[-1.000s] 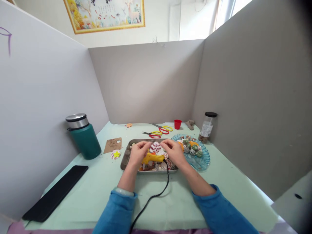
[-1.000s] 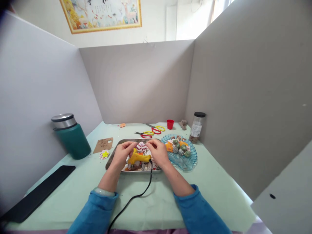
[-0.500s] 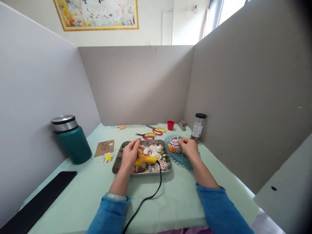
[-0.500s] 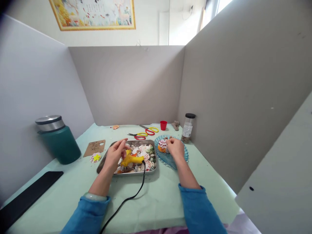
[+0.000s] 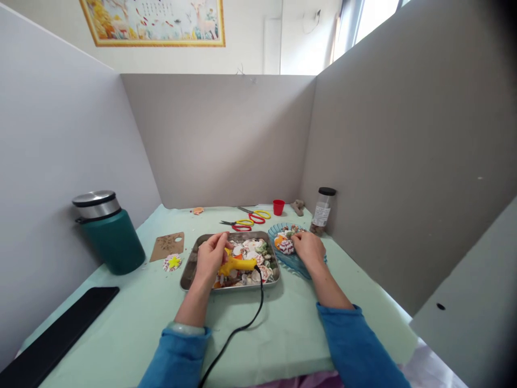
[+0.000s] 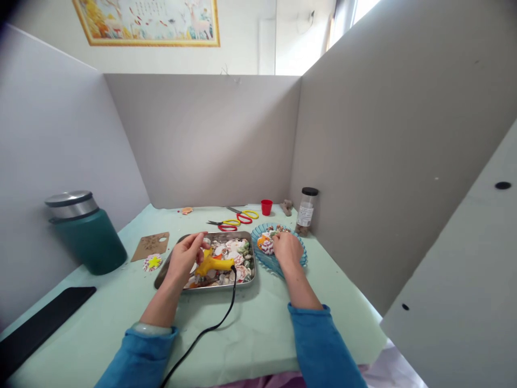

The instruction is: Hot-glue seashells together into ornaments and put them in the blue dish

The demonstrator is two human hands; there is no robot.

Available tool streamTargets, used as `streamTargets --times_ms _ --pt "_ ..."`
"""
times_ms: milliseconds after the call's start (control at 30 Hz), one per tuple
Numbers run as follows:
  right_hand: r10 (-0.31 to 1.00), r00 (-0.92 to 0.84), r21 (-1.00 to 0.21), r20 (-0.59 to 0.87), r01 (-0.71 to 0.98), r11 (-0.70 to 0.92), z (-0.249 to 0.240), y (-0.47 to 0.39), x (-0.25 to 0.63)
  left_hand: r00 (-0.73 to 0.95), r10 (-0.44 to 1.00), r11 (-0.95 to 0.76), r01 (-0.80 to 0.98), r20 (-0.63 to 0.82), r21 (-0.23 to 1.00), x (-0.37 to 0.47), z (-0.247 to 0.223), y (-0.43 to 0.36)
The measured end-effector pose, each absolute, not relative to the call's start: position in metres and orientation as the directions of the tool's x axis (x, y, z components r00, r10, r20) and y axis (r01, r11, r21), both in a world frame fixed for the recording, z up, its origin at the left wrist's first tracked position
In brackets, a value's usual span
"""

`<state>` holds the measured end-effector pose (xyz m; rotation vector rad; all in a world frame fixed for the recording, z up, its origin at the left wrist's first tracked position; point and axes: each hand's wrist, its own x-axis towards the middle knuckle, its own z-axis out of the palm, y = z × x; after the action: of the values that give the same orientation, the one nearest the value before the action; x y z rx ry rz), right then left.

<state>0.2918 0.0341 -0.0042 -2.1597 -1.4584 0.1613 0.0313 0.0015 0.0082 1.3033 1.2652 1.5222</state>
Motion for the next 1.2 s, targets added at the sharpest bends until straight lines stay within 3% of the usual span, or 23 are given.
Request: streamTargets --times_ms 300,433,600,800,1000,1200 --pt "0.925 0.082 -0.283 0.371 0.959 0.029 -0.015 0.036 0.293 -0.191 0.952 -0.212 0.155 0.240 0.965 0.030 0.007 0.002" --pt "0.928 0.099 -0.281 0.360 0.960 0.007 -0.017 0.037 0.289 -0.189 0.952 -0.211 0.160 0.240 0.964 0.029 0.006 0.003" --pt "0.939 0.151 -0.432 0.308 0.902 -0.003 -0.015 0.041 0.293 -0.189 0.951 -0.219 0.149 0.245 0.964 0.027 0.001 0.007" --pt "0.941 0.217 -0.513 0.261 0.857 -0.055 -0.018 0.055 0.288 -0.183 0.950 -0.226 0.166 0.255 0.960 0.028 0.002 0.006" --pt "0.906 0.302 -0.438 0.298 0.886 -0.151 -0.014 0.053 0.277 -0.197 0.949 -0.214 0.173 0.246 0.961 0.028 0.006 0.003" --pt "0.912 0.275 -0.378 0.305 0.914 -0.150 -0.010 0.043 0.294 -0.187 0.949 -0.220 0.184 0.254 0.958 0.027 0.002 0.006"
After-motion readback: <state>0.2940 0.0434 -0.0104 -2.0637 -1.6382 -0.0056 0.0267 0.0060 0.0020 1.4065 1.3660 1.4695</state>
